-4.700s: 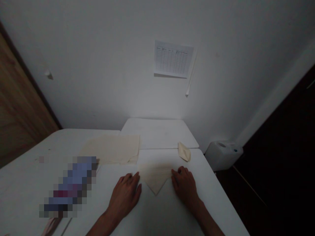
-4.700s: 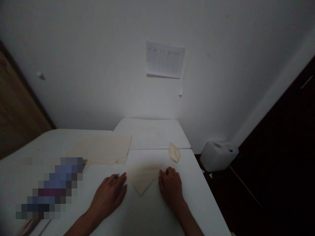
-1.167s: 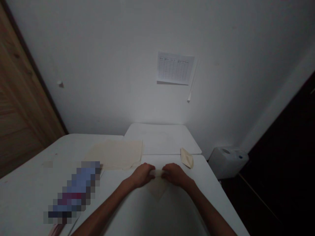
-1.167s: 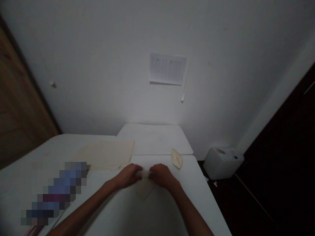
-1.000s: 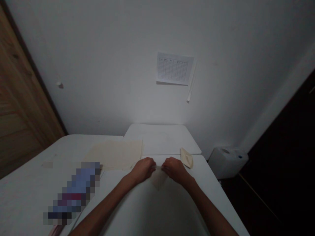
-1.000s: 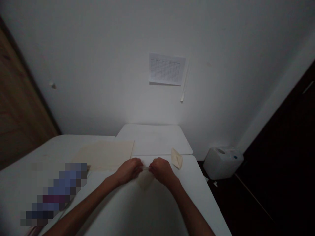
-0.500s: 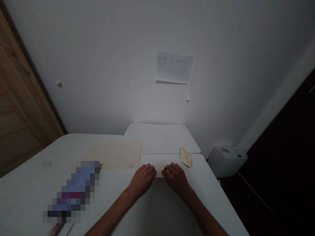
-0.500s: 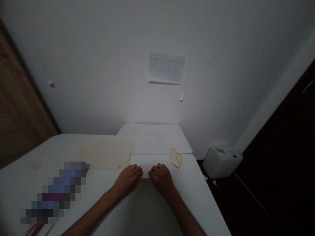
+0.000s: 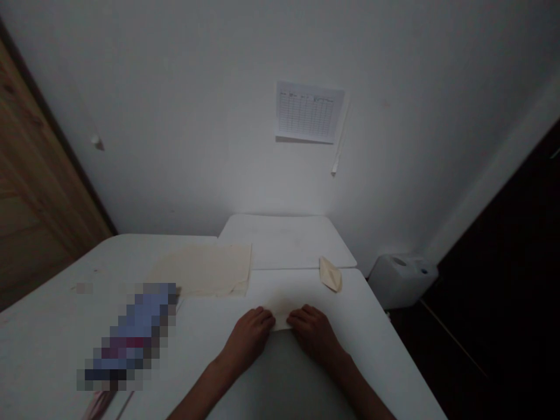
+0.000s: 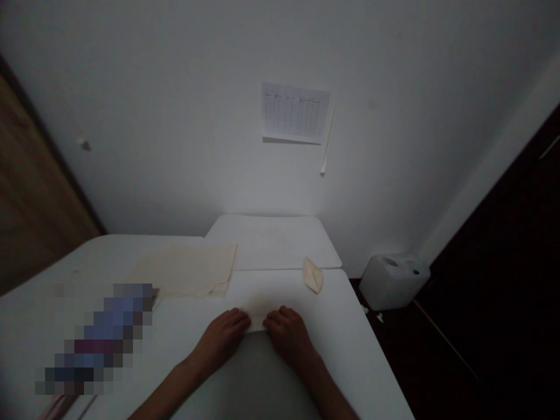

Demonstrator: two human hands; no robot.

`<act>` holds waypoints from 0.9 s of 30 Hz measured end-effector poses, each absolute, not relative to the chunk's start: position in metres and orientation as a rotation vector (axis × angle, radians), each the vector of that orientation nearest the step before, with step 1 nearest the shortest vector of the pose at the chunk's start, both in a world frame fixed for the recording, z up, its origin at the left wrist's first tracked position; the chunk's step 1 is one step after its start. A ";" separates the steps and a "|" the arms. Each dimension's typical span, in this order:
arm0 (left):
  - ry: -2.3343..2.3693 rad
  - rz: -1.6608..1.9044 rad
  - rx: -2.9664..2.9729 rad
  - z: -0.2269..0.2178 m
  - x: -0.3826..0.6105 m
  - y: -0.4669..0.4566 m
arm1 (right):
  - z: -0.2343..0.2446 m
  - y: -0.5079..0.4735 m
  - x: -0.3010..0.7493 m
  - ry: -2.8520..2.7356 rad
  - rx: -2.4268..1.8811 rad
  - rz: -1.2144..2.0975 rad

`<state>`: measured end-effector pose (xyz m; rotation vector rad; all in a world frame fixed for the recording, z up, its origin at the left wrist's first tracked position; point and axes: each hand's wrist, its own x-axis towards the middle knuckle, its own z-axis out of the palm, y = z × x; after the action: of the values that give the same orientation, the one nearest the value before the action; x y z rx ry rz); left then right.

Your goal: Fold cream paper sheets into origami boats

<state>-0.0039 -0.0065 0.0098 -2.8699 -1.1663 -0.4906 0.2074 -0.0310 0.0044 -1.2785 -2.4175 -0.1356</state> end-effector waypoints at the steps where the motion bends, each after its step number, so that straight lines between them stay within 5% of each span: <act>1: -1.167 -0.512 -2.881 0.010 -0.005 -0.008 | 0.005 -0.033 0.207 -2.412 -1.284 -0.107; 27: -1.282 -0.267 -2.971 0.017 -0.004 -0.022 | 0.051 -0.022 0.193 -2.620 -1.509 0.246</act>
<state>-0.0043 -0.0225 0.0174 -2.9712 -1.2819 -0.2666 0.1931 -0.0217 0.0512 -1.5087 -2.6201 0.2458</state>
